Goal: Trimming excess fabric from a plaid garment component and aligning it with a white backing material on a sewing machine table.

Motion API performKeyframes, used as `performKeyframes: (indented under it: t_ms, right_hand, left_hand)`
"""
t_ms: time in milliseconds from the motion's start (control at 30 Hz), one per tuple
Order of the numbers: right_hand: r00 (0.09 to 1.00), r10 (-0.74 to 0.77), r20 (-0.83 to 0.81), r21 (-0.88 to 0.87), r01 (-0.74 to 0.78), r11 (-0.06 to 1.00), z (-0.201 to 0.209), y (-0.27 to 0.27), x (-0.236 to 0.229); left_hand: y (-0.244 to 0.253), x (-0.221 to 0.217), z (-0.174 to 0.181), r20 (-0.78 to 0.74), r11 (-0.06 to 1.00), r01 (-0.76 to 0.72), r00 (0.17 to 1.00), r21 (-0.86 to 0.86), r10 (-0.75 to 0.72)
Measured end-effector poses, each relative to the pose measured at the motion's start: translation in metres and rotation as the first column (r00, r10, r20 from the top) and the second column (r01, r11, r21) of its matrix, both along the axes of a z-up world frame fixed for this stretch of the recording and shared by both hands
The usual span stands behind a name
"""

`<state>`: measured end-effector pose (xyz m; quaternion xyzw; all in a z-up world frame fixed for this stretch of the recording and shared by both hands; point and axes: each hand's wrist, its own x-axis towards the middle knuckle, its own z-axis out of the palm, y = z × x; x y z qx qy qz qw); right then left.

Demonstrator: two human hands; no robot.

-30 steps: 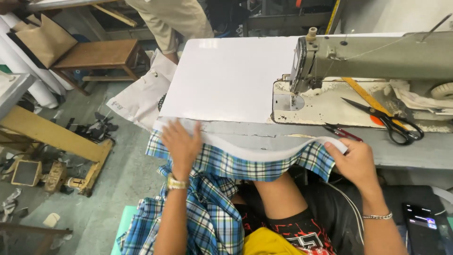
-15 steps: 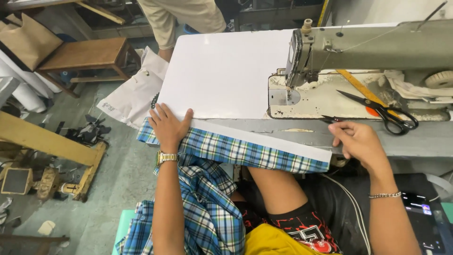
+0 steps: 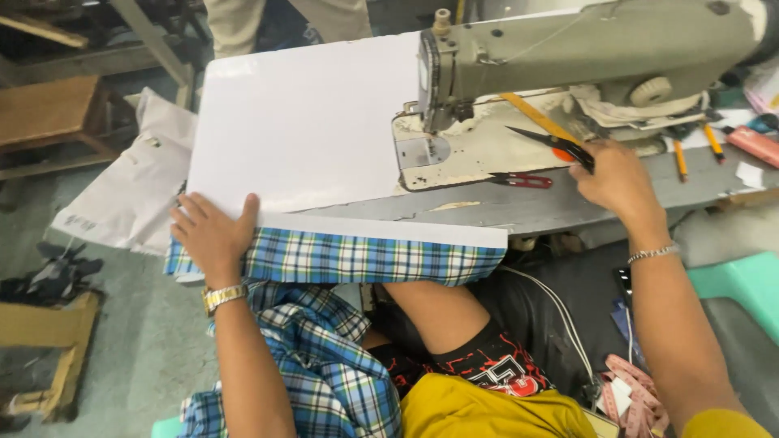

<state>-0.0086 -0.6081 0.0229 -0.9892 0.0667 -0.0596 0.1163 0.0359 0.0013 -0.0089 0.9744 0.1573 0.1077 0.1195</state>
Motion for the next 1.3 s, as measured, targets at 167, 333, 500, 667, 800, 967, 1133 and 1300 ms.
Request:
performKeyframes:
  t_ms: [167, 333, 500, 667, 800, 967, 1133, 1300]
  right_hand:
    - [0.978, -0.043, 0.205, -0.178, 0.081, 0.981, -0.038, -0.028, 0.028]
    - [0.991, -0.13, 0.02, -0.204, 0.132, 0.97, 0.0, 0.001, 0.021]
    - [0.996, -0.082, 0.041, -0.132, 0.087, 0.987, 0.012, 0.009, 0.004]
    - [0.979, -0.167, 0.12, 0.137, 0.15, 0.979, 0.031, 0.004, -0.071]
    - [0.884, -0.319, 0.341, 0.356, 0.192, 0.914, 0.001, -0.061, -0.13]
    - [0.771, -0.519, 0.368, 0.311, 0.424, 0.851, -0.018, -0.138, -0.146]
    - [0.718, -0.533, 0.448, 0.176, 0.513, 0.84, -0.041, -0.198, -0.133]
    - [0.812, -0.441, 0.382, 0.056, 0.456, 0.888, -0.046, -0.222, -0.109]
  left_hand:
    - [0.007, 0.003, -0.011, 0.051, 0.999, 0.01, 0.999, 0.051, -0.013]
    - [-0.001, -0.003, 0.008, -0.077, 0.999, 0.018, 0.997, -0.034, -0.021]
    - [0.033, 0.022, -0.043, 0.064, 0.996, -0.02, 0.998, 0.083, 0.015]
    - [0.023, 0.013, -0.024, 0.056, 0.999, 0.021, 0.998, 0.035, -0.023]
    - [0.02, 0.009, -0.022, 0.079, 0.999, 0.041, 0.996, 0.032, -0.043]
    - [0.012, 0.003, -0.011, 0.059, 0.999, 0.038, 0.998, 0.008, -0.039]
    - [0.017, 0.005, -0.019, 0.06, 0.999, 0.016, 0.998, 0.032, -0.018]
    - [0.007, 0.002, -0.005, 0.026, 1.0, 0.015, 1.0, -0.012, -0.015]
